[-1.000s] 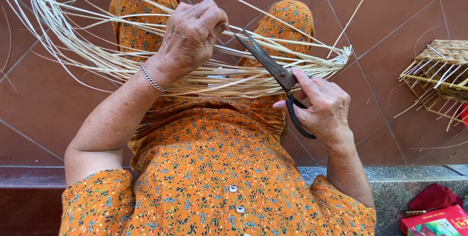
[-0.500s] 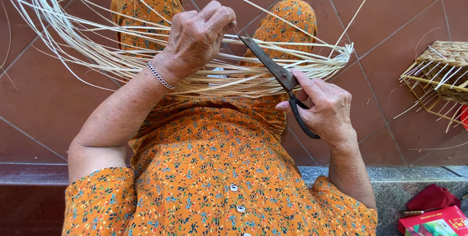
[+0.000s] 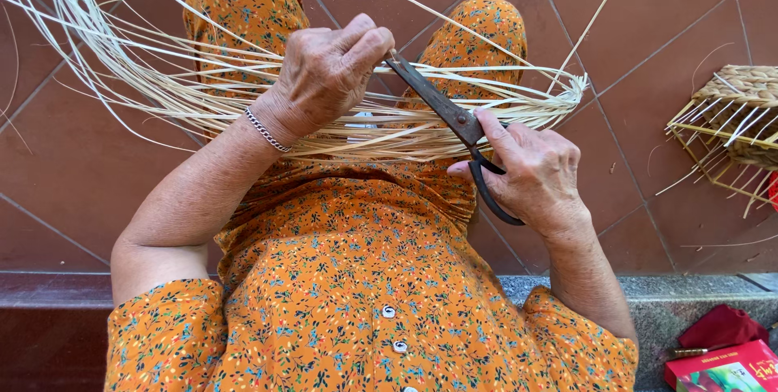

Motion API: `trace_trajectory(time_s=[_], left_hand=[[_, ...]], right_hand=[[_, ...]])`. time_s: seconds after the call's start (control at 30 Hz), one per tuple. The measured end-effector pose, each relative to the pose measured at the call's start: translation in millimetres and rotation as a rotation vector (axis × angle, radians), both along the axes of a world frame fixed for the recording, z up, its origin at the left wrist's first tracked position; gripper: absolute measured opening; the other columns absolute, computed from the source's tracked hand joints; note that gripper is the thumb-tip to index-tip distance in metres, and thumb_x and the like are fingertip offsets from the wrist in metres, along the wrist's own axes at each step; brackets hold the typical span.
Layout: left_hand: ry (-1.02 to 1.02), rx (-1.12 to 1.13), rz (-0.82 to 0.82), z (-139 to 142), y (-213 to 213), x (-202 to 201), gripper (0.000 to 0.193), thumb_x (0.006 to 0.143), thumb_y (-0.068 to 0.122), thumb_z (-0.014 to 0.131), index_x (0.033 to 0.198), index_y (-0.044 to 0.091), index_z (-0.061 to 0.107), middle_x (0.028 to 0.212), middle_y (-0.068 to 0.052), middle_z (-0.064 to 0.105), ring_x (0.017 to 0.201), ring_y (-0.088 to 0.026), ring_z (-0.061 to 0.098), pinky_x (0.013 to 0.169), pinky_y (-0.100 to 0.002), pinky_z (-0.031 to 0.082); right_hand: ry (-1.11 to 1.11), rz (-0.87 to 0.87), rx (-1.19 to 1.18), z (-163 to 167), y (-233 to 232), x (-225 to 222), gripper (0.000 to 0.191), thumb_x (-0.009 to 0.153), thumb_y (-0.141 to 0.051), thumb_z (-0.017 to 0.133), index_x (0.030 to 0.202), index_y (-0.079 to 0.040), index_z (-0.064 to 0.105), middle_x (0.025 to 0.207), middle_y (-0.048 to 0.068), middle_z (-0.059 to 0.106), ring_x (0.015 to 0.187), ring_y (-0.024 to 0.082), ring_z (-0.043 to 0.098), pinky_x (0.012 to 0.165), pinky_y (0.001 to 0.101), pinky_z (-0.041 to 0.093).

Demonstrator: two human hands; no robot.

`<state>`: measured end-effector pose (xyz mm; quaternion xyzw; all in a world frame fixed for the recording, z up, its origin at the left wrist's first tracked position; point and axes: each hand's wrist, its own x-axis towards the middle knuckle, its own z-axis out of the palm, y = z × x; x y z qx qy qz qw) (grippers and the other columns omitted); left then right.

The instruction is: The person sits on the tiled ground holding a bundle of long palm weaving strips across their lap. They align and sort the strips by hand, then use scissors to trim the ends and even out the bundle, repeatedly repositioning the strips and cutting off excess lengths.

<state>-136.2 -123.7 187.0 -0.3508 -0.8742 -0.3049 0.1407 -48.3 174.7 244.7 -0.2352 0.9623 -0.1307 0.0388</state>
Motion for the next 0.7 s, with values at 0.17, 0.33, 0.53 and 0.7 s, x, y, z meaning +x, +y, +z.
trace_trajectory(time_s=[0.17, 0.33, 0.53, 0.7], left_hand=[[-0.048, 0.096, 0.003, 0, -3, -2, 0.019, 0.105, 0.002, 0.07, 0.112, 0.01, 0.056, 0.092, -0.002, 0.059, 0.068, -0.017, 0.065, 0.055, -0.031, 0.049], [0.009, 0.188, 0.12, -11, -43, -13, 0.007, 0.113, 0.002, 0.063, 0.108, 0.008, 0.061, 0.099, -0.006, 0.065, 0.085, -0.018, 0.068, 0.07, -0.031, 0.056], [0.162, 0.036, 0.594, -26, -183, 3, 0.01, 0.103, -0.002, 0.069, 0.106, 0.003, 0.062, 0.099, -0.01, 0.063, 0.083, -0.031, 0.062, 0.076, -0.043, 0.046], [-0.006, 0.115, 0.771, -27, -266, 44, 0.015, 0.101, -0.007, 0.062, 0.115, -0.003, 0.063, 0.094, -0.007, 0.065, 0.085, -0.021, 0.066, 0.081, -0.037, 0.051]], right_hand=[[-0.007, 0.061, 0.004, -4, 0, 0, 0.072, 0.083, -0.058, 0.081, 0.131, -0.006, 0.068, 0.066, 0.003, 0.06, 0.057, 0.022, 0.062, 0.057, 0.0372, 0.049], [-0.046, -0.127, -0.195, -5, 3, 2, 0.071, 0.082, -0.044, 0.088, 0.137, -0.004, 0.067, 0.069, 0.003, 0.057, 0.062, 0.017, 0.059, 0.062, 0.0329, 0.05], [-0.109, -0.297, -0.411, -3, -3, -5, 0.066, 0.085, -0.028, 0.095, 0.14, -0.004, 0.067, 0.081, 0.0, 0.062, 0.069, 0.008, 0.054, 0.066, 0.0244, 0.049], [-0.05, -0.241, -0.394, -3, -20, -29, 0.073, 0.079, -0.029, 0.099, 0.139, -0.003, 0.067, 0.092, 0.006, 0.065, 0.079, 0.013, 0.059, 0.073, 0.0286, 0.051]])
